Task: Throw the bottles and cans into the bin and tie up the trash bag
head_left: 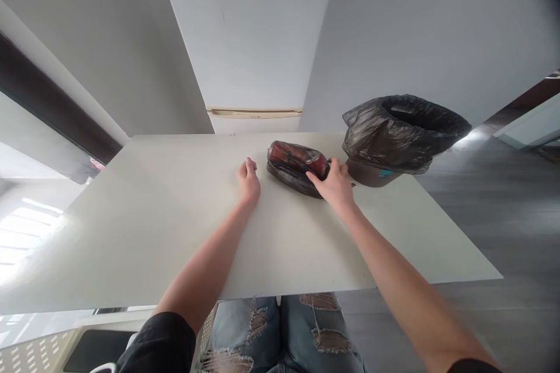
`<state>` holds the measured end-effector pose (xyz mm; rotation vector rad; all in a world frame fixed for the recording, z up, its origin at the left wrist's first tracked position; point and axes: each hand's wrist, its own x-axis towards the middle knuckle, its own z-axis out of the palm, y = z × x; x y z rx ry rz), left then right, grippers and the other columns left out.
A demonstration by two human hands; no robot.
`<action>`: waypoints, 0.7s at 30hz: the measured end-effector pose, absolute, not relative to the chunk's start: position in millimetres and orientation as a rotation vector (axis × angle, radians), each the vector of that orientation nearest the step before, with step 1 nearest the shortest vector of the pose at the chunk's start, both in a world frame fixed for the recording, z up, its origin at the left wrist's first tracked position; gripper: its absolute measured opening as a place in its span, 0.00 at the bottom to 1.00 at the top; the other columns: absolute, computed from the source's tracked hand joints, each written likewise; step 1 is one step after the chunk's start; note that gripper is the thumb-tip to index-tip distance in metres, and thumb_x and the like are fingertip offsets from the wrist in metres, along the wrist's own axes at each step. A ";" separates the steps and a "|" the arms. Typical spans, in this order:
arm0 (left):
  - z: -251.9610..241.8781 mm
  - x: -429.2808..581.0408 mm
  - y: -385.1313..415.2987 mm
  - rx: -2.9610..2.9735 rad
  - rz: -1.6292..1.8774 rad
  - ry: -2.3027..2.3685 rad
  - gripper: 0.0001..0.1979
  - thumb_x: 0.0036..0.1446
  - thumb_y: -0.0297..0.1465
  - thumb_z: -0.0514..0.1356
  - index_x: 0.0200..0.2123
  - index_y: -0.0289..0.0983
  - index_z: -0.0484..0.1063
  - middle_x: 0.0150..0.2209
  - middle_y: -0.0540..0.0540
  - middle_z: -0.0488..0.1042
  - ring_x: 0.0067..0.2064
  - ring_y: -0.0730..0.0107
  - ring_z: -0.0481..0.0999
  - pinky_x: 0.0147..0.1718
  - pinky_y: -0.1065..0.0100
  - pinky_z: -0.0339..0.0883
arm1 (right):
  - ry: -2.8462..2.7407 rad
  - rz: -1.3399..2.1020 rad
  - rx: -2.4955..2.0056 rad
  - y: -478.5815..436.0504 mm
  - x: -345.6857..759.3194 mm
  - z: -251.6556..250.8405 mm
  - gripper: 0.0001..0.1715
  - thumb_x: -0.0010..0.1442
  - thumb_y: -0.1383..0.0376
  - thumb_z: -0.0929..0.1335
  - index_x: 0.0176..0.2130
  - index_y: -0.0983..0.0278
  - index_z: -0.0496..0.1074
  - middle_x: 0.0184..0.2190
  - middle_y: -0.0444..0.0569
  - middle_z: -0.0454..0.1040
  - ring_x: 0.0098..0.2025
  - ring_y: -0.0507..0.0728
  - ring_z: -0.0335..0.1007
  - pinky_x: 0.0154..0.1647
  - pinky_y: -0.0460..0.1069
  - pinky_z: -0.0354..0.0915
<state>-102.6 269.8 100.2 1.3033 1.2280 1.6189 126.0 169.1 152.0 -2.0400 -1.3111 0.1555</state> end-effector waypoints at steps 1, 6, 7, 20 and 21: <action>100.6 -101.8 268.8 1.324 1.618 1.210 0.29 0.71 0.57 0.48 0.26 0.41 0.56 0.25 0.52 0.53 0.28 0.70 0.54 0.29 0.65 0.49 | -1.322 0.201 -1.985 179.7 120.0 150.1 0.42 0.55 0.42 0.75 0.56 0.65 0.65 0.51 0.67 0.68 0.48 0.74 0.72 0.49 0.66 0.69; 104.3 -99.0 266.8 1.403 1.572 1.166 0.25 0.68 0.52 0.56 0.27 0.41 0.57 0.25 0.54 0.56 0.29 0.71 0.57 0.30 0.68 0.52 | -1.280 0.687 -1.489 207.6 96.1 137.0 0.34 0.58 0.43 0.73 0.52 0.59 0.63 0.41 0.52 0.73 0.38 0.62 0.75 0.39 0.58 0.74; 105.2 -98.7 266.7 1.414 1.560 1.167 0.24 0.68 0.51 0.57 0.27 0.41 0.58 0.25 0.54 0.57 0.29 0.72 0.57 0.30 0.68 0.53 | -1.298 0.801 -1.376 208.1 93.5 134.4 0.31 0.60 0.42 0.72 0.51 0.58 0.64 0.37 0.49 0.73 0.34 0.60 0.75 0.36 0.56 0.74; 105.9 -91.3 257.0 2.134 1.403 1.110 0.18 0.60 0.38 0.70 0.53 0.42 0.78 0.39 0.47 0.69 0.39 0.66 0.71 0.43 0.64 0.70 | -1.526 0.192 -1.220 210.7 115.3 116.4 0.16 0.60 0.65 0.67 0.49 0.61 0.73 0.40 0.50 0.72 0.42 0.60 0.67 0.46 0.55 0.67; 103.5 -90.7 258.0 2.188 1.391 1.108 0.20 0.58 0.39 0.72 0.53 0.43 0.79 0.40 0.46 0.70 0.41 0.64 0.71 0.45 0.62 0.71 | -1.563 0.187 -1.218 212.4 115.7 116.2 0.20 0.59 0.66 0.68 0.52 0.60 0.72 0.43 0.52 0.73 0.45 0.62 0.67 0.48 0.56 0.67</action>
